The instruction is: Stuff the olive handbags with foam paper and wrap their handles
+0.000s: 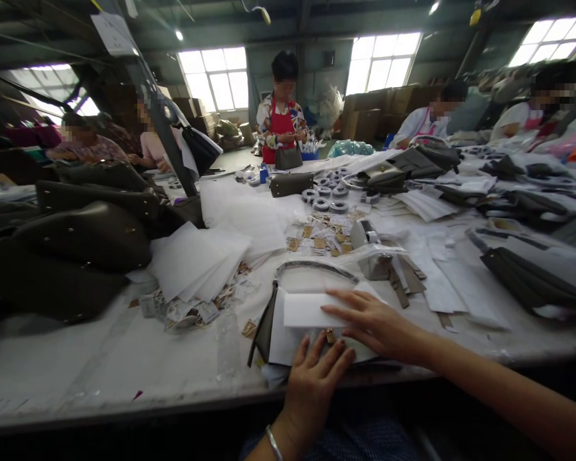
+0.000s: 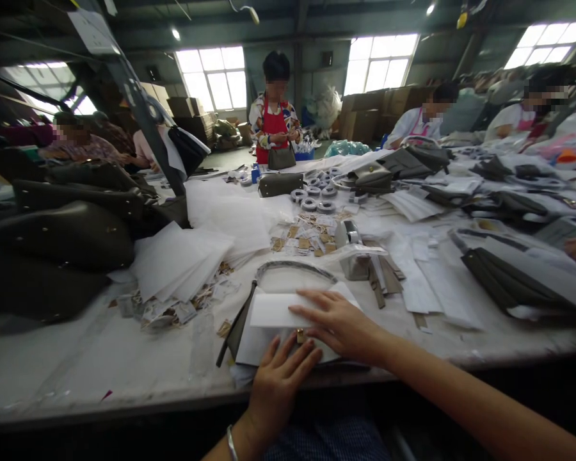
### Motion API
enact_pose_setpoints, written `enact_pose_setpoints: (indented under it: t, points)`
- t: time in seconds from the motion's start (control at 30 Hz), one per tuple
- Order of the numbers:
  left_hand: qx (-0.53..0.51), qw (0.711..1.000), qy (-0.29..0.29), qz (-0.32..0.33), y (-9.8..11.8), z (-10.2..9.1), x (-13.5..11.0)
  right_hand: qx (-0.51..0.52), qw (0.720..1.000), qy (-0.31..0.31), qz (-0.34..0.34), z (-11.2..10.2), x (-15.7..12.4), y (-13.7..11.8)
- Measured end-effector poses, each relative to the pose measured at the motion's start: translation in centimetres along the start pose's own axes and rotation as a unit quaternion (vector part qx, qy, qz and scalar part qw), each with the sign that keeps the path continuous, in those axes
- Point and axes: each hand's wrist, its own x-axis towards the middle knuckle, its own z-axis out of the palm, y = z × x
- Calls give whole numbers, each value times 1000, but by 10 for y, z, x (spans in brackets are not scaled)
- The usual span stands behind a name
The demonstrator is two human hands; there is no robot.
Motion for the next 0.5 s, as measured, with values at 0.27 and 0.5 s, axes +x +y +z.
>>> enact_pose_setpoints:
  t: [0.27,0.5]
  points:
    - [-37,999,-16,-33,5,7,-6,29,998,-43,-39,44,-15,6]
    - [-33,999,14,15,-2,5,-10,57,997,-50,-34,41,-14,3]
